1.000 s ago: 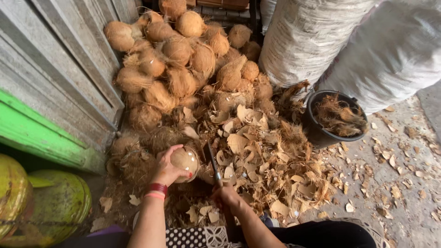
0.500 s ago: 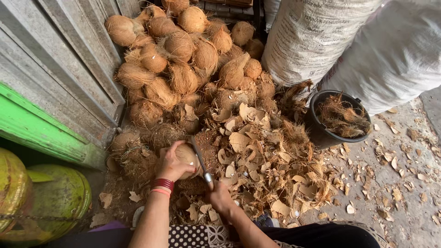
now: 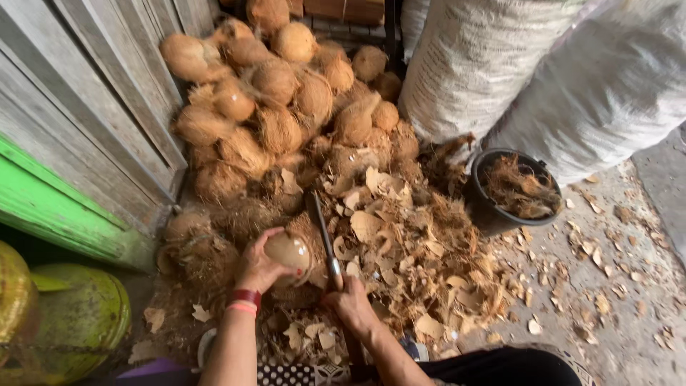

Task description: The person sits on the ground and uses a curved knife to peel the husk off coconuts. They rotate each coconut while scraping away the fibrous outer layer, then place the peeled coconut aside.

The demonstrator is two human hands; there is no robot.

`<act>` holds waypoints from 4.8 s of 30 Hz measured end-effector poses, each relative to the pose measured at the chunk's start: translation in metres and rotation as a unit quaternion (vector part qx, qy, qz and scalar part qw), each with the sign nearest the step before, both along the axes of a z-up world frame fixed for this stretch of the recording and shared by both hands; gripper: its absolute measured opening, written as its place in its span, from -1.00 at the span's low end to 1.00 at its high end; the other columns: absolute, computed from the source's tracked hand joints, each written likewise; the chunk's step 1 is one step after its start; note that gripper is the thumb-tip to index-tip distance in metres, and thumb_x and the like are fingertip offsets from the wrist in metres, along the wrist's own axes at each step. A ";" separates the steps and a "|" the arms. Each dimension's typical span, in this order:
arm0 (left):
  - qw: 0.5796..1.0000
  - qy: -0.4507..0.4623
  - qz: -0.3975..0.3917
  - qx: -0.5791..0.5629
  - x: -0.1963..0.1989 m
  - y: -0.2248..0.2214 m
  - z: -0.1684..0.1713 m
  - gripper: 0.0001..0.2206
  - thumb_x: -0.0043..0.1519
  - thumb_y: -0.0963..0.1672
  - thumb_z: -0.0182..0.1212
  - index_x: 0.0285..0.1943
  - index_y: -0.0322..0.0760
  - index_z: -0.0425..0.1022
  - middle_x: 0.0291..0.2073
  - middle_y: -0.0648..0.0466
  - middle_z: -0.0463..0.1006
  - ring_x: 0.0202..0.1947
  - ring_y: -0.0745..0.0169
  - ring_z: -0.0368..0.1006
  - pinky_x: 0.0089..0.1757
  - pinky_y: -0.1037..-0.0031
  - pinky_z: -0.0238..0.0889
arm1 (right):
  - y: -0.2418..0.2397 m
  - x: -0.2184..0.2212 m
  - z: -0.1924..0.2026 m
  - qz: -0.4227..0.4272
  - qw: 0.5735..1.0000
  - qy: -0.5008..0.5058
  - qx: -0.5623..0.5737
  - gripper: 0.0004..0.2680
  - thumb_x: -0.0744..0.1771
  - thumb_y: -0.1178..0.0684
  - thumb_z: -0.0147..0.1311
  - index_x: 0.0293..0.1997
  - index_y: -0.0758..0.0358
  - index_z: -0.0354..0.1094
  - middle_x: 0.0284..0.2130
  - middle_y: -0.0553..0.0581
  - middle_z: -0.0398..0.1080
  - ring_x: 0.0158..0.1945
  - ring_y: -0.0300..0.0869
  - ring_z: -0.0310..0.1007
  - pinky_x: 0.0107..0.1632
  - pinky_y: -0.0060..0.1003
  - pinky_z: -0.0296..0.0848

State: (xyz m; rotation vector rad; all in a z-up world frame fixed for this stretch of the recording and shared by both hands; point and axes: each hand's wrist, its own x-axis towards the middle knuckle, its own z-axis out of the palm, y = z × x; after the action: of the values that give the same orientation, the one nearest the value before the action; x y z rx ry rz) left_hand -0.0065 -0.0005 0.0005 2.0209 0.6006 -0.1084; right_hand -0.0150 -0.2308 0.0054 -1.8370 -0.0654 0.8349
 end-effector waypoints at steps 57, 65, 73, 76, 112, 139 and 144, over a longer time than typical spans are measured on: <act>0.998 0.020 0.035 0.044 0.002 -0.008 0.006 -0.06 -0.40 -0.12 0.70 0.26 0.27 0.31 0.19 0.04 0.31 0.23 -0.10 0.31 0.19 -0.04 0.26 | -0.008 -0.006 -0.085 0.091 0.942 -0.317 -0.067 -0.94 0.25 0.23 0.10 -0.32 0.18 0.40 -0.46 0.17 0.36 -0.59 -0.21 0.25 -0.66 -0.40 0.29; 0.993 -0.022 0.065 0.093 -0.014 -0.025 -0.011 -0.10 -0.38 -0.10 0.65 0.25 0.23 0.32 0.21 -0.01 0.22 0.22 -0.06 0.29 0.17 0.06 0.34 | 0.010 -0.007 -0.018 -0.086 0.966 -0.125 0.209 -0.94 0.29 0.34 -0.01 -0.34 0.37 0.22 -0.59 0.12 0.30 -0.63 -0.23 0.14 -0.62 -0.37 0.19; 0.988 -0.136 0.077 -0.021 -0.026 -0.007 -0.037 -0.10 -0.45 -0.09 0.60 0.24 0.23 0.36 0.24 0.09 0.38 0.23 0.00 0.37 0.19 0.04 0.28 | 0.007 -0.017 -0.033 -0.041 0.984 0.169 -0.026 -0.88 0.37 0.18 -0.03 -0.29 0.38 0.41 -0.62 0.11 0.33 -0.71 -0.24 0.18 -0.70 -0.35 0.19; 0.964 -0.177 0.150 -0.129 -0.015 -0.008 -0.039 -0.04 -0.52 -0.07 0.61 0.21 0.20 0.27 0.18 0.06 0.40 0.17 0.01 0.40 0.13 0.11 0.37 | 0.008 -0.001 -0.006 -0.051 0.994 0.096 0.026 -0.97 0.33 0.27 0.00 -0.28 0.33 0.34 -0.57 0.10 0.34 -0.68 -0.25 0.19 -0.67 -0.36 0.22; 0.991 -0.079 -0.026 0.103 0.003 -0.002 0.005 0.01 -0.42 -0.07 0.75 0.31 0.17 0.23 0.21 0.02 0.39 0.29 0.00 0.28 0.26 0.14 0.21 | 0.001 0.003 -0.015 -0.046 0.994 0.099 -0.013 -0.97 0.28 0.28 0.06 -0.36 0.33 0.34 -0.62 0.07 0.34 -0.65 -0.24 0.24 -0.63 -0.36 0.22; 0.928 0.148 -0.334 0.071 0.092 -0.001 0.018 -0.31 -0.29 -0.08 0.62 0.14 -0.20 0.61 0.05 -0.08 0.62 0.08 -0.03 0.51 0.08 0.15 0.50 | 0.004 0.012 -0.026 -0.048 0.996 0.062 -0.044 -0.89 0.32 0.25 -0.12 -0.18 0.17 0.33 -0.57 0.07 0.37 -0.65 -0.27 0.21 -0.64 -0.40 0.22; 0.967 0.176 -0.179 0.052 0.075 0.011 0.030 -0.10 -0.30 -0.16 0.61 0.33 0.03 0.28 0.23 -0.02 0.44 0.23 -0.08 0.39 0.20 0.06 0.35 | -0.019 0.016 -0.083 -0.059 0.995 0.066 -0.039 -0.97 0.32 0.27 0.03 -0.23 0.34 0.37 -0.57 0.08 0.35 -0.68 -0.27 0.26 -0.67 -0.37 0.24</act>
State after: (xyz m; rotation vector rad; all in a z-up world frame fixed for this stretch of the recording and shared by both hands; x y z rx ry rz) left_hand 0.0681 0.0103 0.0302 2.2132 0.4568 -0.6761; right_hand 0.0008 -0.2494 -0.0777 -1.8349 0.1592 0.8832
